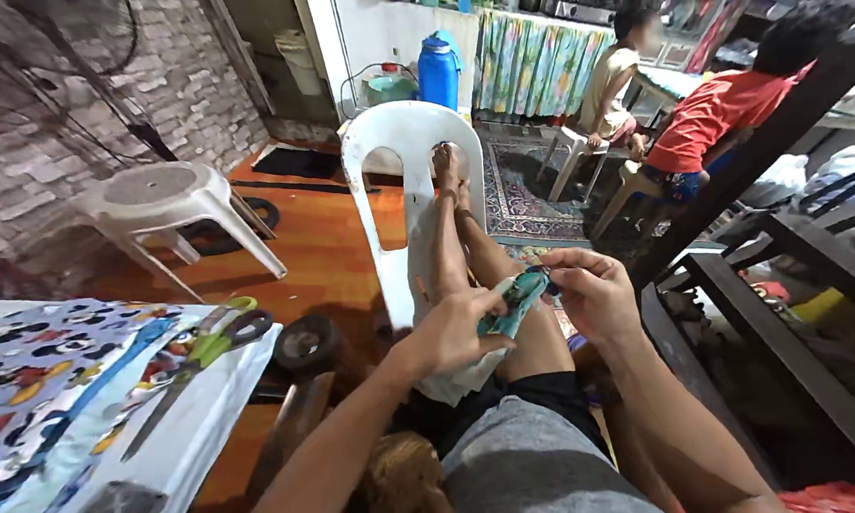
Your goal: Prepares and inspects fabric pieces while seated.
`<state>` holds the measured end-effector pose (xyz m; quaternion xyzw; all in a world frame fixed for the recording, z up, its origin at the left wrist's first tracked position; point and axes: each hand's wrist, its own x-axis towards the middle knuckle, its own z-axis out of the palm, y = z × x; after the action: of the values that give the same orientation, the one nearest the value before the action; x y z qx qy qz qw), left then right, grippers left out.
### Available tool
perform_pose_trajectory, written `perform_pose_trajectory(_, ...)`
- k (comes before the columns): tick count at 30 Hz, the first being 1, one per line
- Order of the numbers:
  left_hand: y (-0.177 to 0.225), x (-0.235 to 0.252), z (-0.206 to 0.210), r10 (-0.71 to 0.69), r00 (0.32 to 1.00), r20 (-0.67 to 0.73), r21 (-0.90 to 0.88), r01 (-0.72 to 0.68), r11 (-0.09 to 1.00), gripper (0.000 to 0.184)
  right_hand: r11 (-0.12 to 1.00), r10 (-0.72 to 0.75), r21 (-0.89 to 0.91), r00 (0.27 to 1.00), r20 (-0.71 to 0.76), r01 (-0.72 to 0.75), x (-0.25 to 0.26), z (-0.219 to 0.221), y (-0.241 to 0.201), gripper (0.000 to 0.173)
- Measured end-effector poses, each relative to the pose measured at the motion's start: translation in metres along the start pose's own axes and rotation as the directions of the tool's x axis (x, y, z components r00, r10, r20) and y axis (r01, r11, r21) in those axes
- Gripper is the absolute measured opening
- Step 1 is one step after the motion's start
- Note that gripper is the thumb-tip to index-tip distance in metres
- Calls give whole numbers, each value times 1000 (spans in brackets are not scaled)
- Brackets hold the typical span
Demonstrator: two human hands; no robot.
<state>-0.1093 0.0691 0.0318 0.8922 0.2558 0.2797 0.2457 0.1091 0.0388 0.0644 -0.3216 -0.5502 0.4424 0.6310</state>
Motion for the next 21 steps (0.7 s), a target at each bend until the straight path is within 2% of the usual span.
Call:
perform_pose_trajectory(3, -3, 2, 8, 21, 1000, -16, 19, -21, 1000, 27, 1000, -15, 15, 1000, -12, 15, -2, -2, -4, 27)
perform_pose_trajectory(6, -3, 2, 11, 45, 999, -25, 43, -44, 998, 26, 1000, -20, -5, 998, -60, 20, -4, -9, -8, 28)
perform_pose_trajectory(9, 1, 1, 10, 22, 999, -27, -6, -22, 1000, 23, 998, -38, -47, 996, -75, 34, -5, -15, -12, 27)
perform_pose_trajectory(11, 5, 1, 0, -29, 999, -15, -79, 28, 996, 22, 992, -81, -105, 995, -66, 73, -5, -21, -13, 28)
perform_pose_trajectory(16, 15, 4, -19, -93, 989, -114, -225, 65, 972, 13, 911, -192, -366, 981, 31, 190, -9, -37, -16, 24)
perform_pose_trajectory(21, 19, 12, -14, -158, 962, -224, -210, 111, 971, 27, 864, -227, -449, 972, 60, 229, -20, -42, -20, 22)
